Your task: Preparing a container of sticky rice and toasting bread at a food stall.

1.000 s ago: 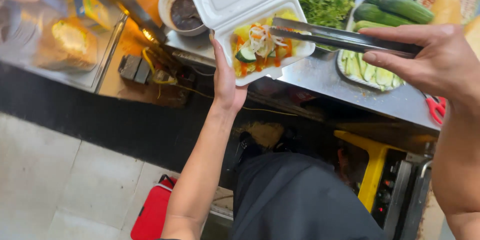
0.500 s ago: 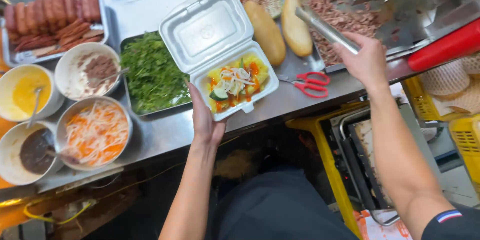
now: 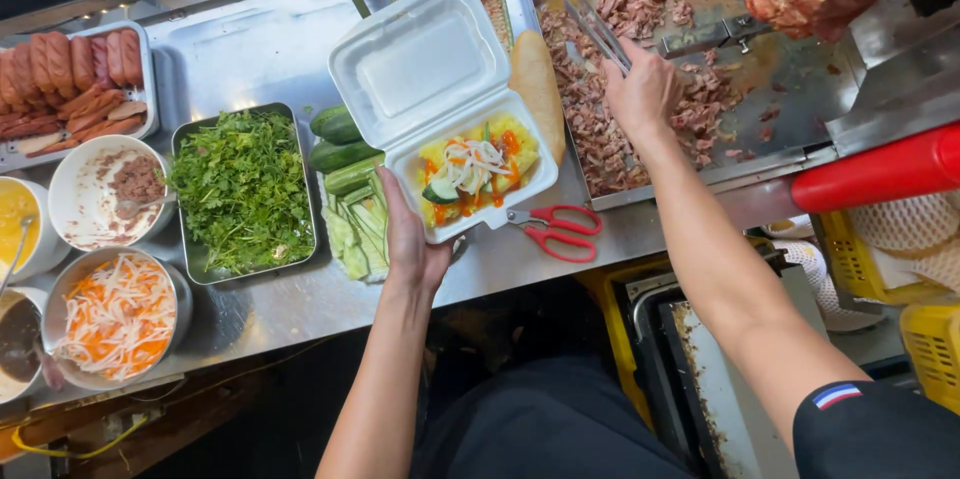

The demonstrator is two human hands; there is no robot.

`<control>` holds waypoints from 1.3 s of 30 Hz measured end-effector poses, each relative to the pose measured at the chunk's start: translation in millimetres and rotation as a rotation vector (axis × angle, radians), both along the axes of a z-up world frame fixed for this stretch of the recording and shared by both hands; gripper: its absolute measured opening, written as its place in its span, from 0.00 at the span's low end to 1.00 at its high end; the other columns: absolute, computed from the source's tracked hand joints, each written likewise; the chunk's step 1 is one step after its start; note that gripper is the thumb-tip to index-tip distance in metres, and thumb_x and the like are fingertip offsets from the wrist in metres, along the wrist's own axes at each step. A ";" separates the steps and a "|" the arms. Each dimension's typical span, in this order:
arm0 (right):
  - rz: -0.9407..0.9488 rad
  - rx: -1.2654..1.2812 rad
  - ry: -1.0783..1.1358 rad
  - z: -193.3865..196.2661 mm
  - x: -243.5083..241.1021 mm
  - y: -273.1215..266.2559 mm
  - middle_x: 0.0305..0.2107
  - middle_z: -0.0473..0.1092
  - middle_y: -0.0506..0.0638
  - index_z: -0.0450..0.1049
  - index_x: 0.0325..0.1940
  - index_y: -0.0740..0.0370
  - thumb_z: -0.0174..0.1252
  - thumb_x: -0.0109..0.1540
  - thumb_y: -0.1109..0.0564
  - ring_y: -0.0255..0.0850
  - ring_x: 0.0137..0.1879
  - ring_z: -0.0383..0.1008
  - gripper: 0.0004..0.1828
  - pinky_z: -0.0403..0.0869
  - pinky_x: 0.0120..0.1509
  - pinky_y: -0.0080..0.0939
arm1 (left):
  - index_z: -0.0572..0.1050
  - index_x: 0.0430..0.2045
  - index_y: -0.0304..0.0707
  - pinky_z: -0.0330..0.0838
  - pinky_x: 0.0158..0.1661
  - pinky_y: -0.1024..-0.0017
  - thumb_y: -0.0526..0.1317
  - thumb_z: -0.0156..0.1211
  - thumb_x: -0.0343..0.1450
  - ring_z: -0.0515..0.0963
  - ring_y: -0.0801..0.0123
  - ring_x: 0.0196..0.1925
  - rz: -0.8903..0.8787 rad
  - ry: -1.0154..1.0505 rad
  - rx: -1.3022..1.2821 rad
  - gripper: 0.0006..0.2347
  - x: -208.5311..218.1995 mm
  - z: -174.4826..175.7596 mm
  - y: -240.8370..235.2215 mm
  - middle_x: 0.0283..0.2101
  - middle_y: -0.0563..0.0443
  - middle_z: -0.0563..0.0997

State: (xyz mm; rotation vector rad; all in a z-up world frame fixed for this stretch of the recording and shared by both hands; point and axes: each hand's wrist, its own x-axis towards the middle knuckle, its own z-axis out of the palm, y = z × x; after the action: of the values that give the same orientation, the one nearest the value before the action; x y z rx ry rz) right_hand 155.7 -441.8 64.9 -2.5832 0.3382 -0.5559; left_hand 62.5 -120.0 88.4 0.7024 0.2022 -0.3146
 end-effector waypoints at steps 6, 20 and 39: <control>0.004 0.053 0.102 20.2 -31.1 -1.5 0.30 0.77 0.58 0.80 0.58 0.49 0.66 0.63 0.51 0.56 0.36 0.79 0.18 0.74 0.43 0.54 | 0.56 0.71 0.47 0.70 0.64 0.51 0.63 0.30 0.75 0.69 0.54 0.70 0.008 0.028 0.033 0.31 8.4 1.1 -2.1 0.69 0.46 0.67; -0.007 0.129 0.026 -15.9 9.2 0.8 0.30 0.76 0.53 0.78 0.57 0.59 0.65 0.63 0.53 0.46 0.33 0.77 0.19 0.74 0.38 0.47 | 0.55 0.71 0.48 0.69 0.64 0.49 0.63 0.30 0.75 0.68 0.55 0.71 -0.063 0.047 0.056 0.31 24.2 2.4 -1.4 0.69 0.47 0.67; -0.076 0.011 0.055 -56.8 48.0 -6.2 0.34 0.72 0.55 0.73 0.67 0.58 0.68 0.62 0.50 0.43 0.31 0.71 0.30 0.69 0.32 0.45 | 0.56 0.70 0.46 0.72 0.62 0.50 0.65 0.33 0.74 0.70 0.52 0.69 -0.100 0.087 0.061 0.33 33.1 6.6 -1.0 0.68 0.43 0.68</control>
State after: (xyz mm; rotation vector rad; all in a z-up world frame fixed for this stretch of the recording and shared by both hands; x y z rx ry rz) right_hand 203.7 -448.1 8.1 -2.5879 0.4582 -0.5084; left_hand 95.6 -121.0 95.0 0.7616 0.2603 -0.4367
